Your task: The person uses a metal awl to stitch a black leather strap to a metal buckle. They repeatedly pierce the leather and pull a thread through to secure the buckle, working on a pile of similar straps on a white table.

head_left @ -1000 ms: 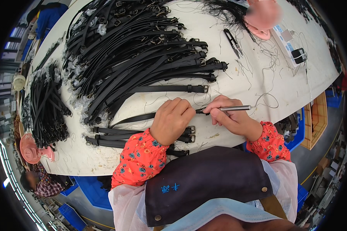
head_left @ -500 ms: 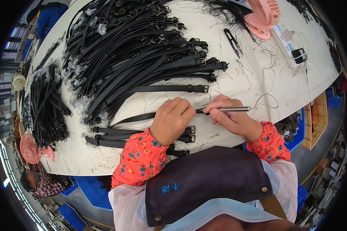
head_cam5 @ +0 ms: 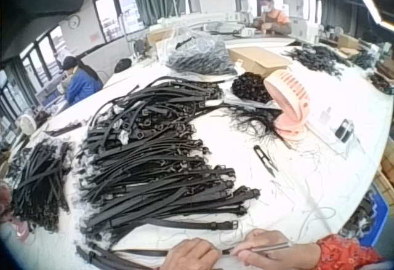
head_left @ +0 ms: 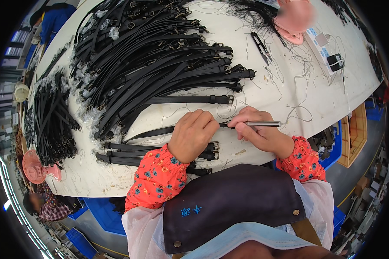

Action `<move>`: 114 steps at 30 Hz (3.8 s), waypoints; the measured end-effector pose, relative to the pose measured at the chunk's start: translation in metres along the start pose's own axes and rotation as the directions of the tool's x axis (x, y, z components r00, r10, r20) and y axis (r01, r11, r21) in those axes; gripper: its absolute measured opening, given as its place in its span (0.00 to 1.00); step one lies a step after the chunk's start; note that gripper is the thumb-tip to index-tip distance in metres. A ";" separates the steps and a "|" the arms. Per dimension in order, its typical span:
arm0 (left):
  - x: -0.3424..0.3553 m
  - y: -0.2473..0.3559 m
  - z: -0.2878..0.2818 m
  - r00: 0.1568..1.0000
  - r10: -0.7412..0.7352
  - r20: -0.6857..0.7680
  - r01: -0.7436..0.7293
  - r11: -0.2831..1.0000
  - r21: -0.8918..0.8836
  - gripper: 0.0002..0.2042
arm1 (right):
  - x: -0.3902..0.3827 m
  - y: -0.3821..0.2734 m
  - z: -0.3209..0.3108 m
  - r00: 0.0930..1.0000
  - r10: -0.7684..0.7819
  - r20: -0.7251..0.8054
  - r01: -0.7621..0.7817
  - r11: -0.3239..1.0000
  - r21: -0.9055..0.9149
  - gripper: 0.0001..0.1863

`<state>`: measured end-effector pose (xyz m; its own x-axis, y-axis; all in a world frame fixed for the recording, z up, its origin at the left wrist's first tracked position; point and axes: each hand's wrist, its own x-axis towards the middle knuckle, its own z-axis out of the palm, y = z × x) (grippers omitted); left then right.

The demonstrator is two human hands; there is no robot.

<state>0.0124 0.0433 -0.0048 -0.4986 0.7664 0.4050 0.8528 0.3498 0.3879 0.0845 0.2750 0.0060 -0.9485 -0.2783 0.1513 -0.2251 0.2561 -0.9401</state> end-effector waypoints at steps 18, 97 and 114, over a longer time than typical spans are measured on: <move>0.001 0.000 -0.001 1.000 0.003 -0.001 -0.003 1.000 -0.008 0.09 | 0.000 -0.001 0.000 0.999 0.035 -0.037 -0.035 0.999 -0.021 0.08; -0.007 -0.015 -0.040 0.995 -0.081 -0.065 0.084 0.995 0.048 0.20 | 0.032 0.014 0.008 0.918 -0.396 -0.021 0.268 0.659 -0.703 0.16; -0.036 -0.067 -0.104 0.848 -0.451 -0.278 0.474 0.880 0.018 0.04 | 0.028 0.016 0.007 0.932 -0.344 -0.118 0.253 0.847 -0.468 0.17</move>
<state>-0.0427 -0.0634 0.0405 -0.8506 0.3428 0.3986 0.5173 0.6811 0.5182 0.0556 0.2653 -0.0070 -0.8326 -0.2382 0.5000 -0.5349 0.5801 -0.6143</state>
